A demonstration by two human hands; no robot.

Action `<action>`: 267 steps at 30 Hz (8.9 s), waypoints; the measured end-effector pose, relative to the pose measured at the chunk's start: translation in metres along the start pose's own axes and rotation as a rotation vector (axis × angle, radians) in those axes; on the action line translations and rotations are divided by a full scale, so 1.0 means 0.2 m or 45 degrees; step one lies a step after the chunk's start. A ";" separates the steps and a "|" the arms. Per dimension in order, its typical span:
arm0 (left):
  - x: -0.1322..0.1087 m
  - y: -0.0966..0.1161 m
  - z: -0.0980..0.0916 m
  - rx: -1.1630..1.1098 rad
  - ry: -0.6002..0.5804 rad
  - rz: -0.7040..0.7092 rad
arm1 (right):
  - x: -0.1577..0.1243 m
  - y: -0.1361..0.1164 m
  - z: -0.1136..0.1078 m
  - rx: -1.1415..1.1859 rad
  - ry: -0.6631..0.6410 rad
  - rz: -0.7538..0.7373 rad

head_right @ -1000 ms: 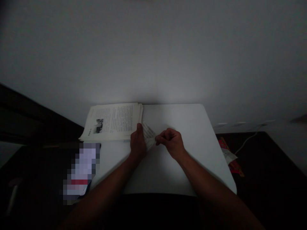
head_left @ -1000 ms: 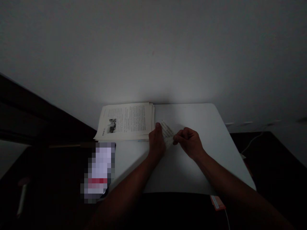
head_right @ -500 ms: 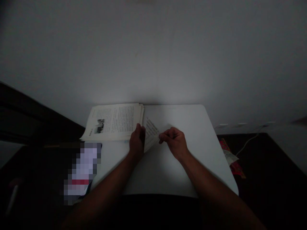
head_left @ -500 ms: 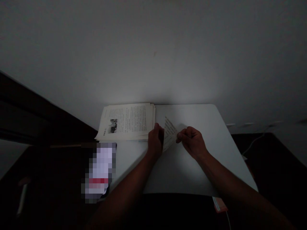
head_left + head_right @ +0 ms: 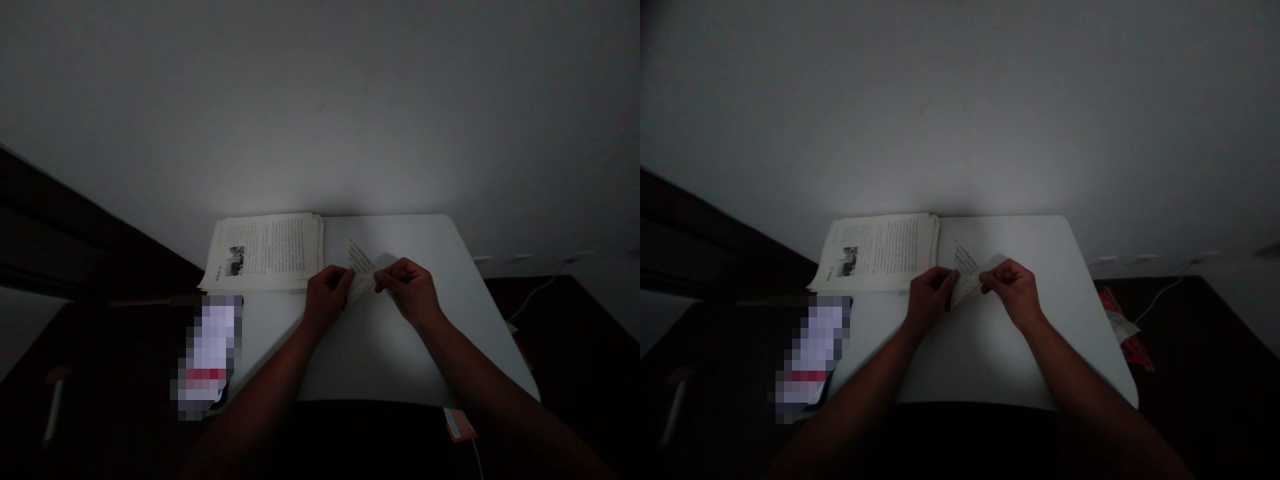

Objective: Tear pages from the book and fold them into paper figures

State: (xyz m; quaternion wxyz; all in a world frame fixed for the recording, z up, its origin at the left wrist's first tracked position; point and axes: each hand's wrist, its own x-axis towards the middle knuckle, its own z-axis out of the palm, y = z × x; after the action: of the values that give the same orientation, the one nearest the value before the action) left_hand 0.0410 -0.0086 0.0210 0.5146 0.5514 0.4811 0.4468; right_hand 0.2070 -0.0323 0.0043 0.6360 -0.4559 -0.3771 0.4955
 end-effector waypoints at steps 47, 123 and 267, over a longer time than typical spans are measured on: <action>-0.01 -0.04 0.01 0.059 -0.119 0.002 | 0.00 0.02 0.00 0.018 0.008 -0.059; -0.04 -0.03 0.01 0.042 -0.302 -0.057 | 0.02 -0.03 -0.01 0.181 0.163 -0.151; -0.03 0.01 -0.01 -0.226 -0.080 -0.042 | -0.01 0.00 -0.02 0.027 -0.335 0.299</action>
State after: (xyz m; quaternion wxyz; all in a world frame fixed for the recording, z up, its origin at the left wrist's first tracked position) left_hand 0.0389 -0.0135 0.0224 0.5837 0.5094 0.4321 0.4616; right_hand 0.2096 -0.0356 0.0039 0.5236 -0.4212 -0.3961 0.6257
